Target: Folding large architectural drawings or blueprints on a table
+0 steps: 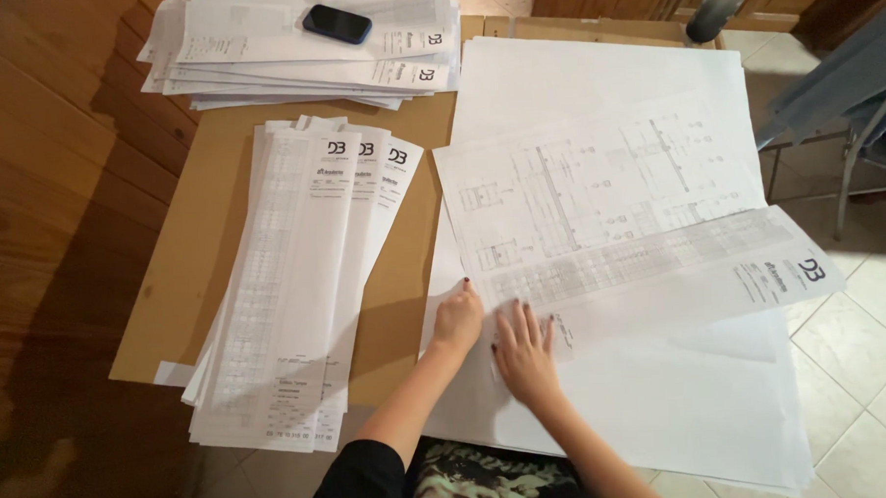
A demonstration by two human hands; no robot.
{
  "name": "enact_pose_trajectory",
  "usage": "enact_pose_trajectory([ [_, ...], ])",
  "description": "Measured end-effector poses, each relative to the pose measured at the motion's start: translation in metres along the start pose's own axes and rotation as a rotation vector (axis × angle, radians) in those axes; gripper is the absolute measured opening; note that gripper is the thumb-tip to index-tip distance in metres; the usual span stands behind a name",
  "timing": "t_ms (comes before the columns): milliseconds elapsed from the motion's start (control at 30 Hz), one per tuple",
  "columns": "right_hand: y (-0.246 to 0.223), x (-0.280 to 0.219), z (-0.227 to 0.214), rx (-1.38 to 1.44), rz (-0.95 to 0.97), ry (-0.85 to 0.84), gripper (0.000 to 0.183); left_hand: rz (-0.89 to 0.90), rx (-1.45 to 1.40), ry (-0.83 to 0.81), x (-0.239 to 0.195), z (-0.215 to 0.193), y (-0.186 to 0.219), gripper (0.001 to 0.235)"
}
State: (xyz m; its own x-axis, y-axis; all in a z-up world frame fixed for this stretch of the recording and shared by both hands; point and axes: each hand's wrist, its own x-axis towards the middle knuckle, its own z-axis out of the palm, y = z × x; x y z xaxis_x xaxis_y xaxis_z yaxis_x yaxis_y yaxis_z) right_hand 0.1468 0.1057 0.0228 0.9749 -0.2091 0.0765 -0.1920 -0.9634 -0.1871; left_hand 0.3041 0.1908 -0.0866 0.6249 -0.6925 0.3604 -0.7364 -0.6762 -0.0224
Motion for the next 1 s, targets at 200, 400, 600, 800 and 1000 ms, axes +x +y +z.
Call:
enact_pose_trajectory([
  [200, -0.01, -0.074, 0.004, -0.21, -0.165, 0.141, 0.073, 0.091, 0.222, -0.263, 0.002, 0.015, 0.004, 0.065],
  [400, -0.018, -0.09, 0.013, -0.035, -0.276, 0.084, 0.062, 0.141, 0.265, -0.261, 0.003, 0.005, 0.002, 0.059],
  [600, -0.01, -0.09, 0.014, -0.016, -0.24, 0.009, 0.057, 0.093, 0.094, -0.245, 0.004, -0.014, -0.01, 0.059],
  [800, 0.008, -0.081, 0.012, 0.129, -0.231, 0.195, 0.042, -0.068, -0.287, -0.111, 0.02, -0.04, -0.028, 0.019],
  [1000, 0.011, -0.079, 0.011, 0.124, -0.233, 0.205, 0.041, -0.573, -0.729, -0.358, 0.044, -0.042, -0.043, 0.007],
])
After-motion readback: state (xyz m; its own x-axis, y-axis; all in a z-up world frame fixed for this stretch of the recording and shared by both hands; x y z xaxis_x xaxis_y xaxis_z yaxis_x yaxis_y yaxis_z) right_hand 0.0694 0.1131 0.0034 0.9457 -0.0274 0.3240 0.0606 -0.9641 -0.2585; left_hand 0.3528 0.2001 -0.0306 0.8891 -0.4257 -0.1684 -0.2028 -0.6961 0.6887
